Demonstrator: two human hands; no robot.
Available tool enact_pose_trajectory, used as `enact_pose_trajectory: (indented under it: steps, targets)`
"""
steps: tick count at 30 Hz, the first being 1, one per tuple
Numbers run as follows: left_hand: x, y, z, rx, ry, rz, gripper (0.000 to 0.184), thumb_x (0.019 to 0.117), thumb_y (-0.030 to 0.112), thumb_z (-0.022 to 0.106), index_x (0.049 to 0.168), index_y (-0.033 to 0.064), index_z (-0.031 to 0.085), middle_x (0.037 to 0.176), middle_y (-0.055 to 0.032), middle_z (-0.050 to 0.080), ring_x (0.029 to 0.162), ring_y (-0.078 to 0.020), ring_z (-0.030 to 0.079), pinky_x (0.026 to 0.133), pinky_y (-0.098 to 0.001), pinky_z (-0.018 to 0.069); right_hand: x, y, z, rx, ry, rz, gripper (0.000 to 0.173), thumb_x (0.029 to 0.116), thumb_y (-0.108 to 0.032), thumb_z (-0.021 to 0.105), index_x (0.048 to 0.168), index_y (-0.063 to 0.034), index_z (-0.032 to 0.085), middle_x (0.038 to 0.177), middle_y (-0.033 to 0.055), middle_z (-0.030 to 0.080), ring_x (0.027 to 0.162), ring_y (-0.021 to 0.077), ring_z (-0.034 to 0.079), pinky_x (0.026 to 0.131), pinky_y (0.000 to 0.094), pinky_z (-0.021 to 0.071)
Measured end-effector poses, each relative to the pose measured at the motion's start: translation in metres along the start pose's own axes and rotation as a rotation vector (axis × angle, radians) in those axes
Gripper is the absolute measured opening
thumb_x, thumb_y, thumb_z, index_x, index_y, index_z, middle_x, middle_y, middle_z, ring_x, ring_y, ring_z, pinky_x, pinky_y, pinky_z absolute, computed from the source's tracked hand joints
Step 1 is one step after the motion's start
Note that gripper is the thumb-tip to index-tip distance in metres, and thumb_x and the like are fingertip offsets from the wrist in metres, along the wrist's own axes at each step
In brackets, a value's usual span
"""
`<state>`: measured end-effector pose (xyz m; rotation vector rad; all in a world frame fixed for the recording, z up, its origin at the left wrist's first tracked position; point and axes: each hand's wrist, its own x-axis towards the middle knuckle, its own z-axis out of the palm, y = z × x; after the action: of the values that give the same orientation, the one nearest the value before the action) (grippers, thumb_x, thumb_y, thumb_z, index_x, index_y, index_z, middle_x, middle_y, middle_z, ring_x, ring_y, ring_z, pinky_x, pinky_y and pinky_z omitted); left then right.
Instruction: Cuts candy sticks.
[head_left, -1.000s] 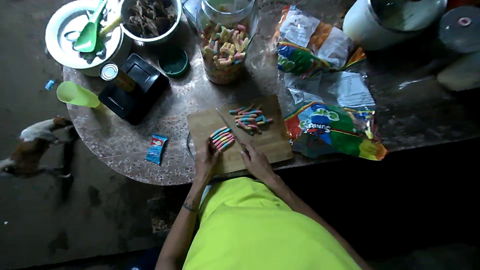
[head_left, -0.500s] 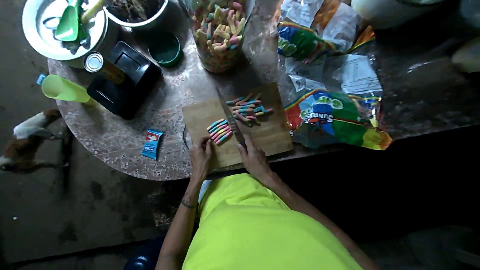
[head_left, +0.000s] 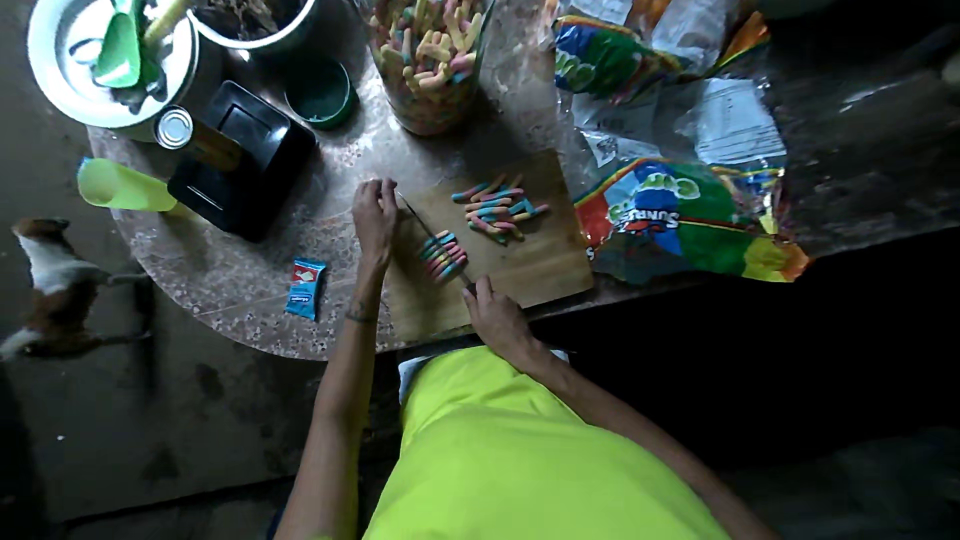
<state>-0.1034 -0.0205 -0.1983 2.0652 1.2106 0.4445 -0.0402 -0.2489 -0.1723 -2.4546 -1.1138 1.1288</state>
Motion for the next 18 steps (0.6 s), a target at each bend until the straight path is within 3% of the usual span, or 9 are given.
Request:
enact_pose_trajectory:
  steps: [4, 7, 10, 18]
  targets:
    - [0.024, 0.021, 0.005, 0.020, -0.121, 0.020, 0.045, 0.1117, 0.025, 0.037, 0.115, -0.0042, 0.071, 0.115, -0.0235, 0.069, 0.110, -0.0342, 0.065, 0.100, -0.0479, 0.0477, -0.002, -0.002, 0.004, 0.009, 0.033, -0.010, 0.047, 0.1125, -0.033, 0.040, 0.130, 0.0082, 0.053, 0.094, 0.0265, 0.069, 0.094, 0.0441, 0.071, 0.084, 0.0540, 0.0563]
    - [0.033, 0.033, 0.006, 0.049, -0.253, -0.095, 0.064, 0.1128, 0.041, 0.025, 0.109, -0.0012, 0.073, 0.105, -0.0213, 0.071, 0.101, -0.0353, 0.067, 0.092, -0.0560, 0.0491, -0.002, -0.004, 0.003, 0.010, 0.014, 0.013, 0.046, 0.1127, -0.034, 0.039, 0.129, 0.0062, 0.054, 0.095, 0.0254, 0.069, 0.095, 0.0433, 0.071, 0.084, 0.0539, 0.0560]
    - [0.040, 0.037, 0.011, 0.137, -0.353, -0.181, 0.073, 0.1103, 0.054, 0.023, 0.108, 0.0003, 0.073, 0.106, -0.0225, 0.071, 0.103, -0.0386, 0.068, 0.091, -0.0605, 0.0498, -0.001, -0.006, 0.002, 0.009, -0.018, 0.034, 0.046, 0.1130, -0.033, 0.038, 0.133, 0.0055, 0.052, 0.097, 0.0257, 0.069, 0.098, 0.0437, 0.071, 0.086, 0.0543, 0.0554]
    - [0.042, 0.050, 0.020, 0.254, -0.380, -0.267, 0.078, 0.1094, 0.057, 0.020, 0.100, -0.0020, 0.070, 0.104, -0.0233, 0.070, 0.104, -0.0392, 0.068, 0.086, -0.0615, 0.0504, -0.002, -0.008, 0.006, -0.005, -0.024, 0.049, 0.046, 0.1131, -0.033, 0.037, 0.133, 0.0055, 0.052, 0.097, 0.0258, 0.070, 0.099, 0.0441, 0.071, 0.086, 0.0540, 0.0551]
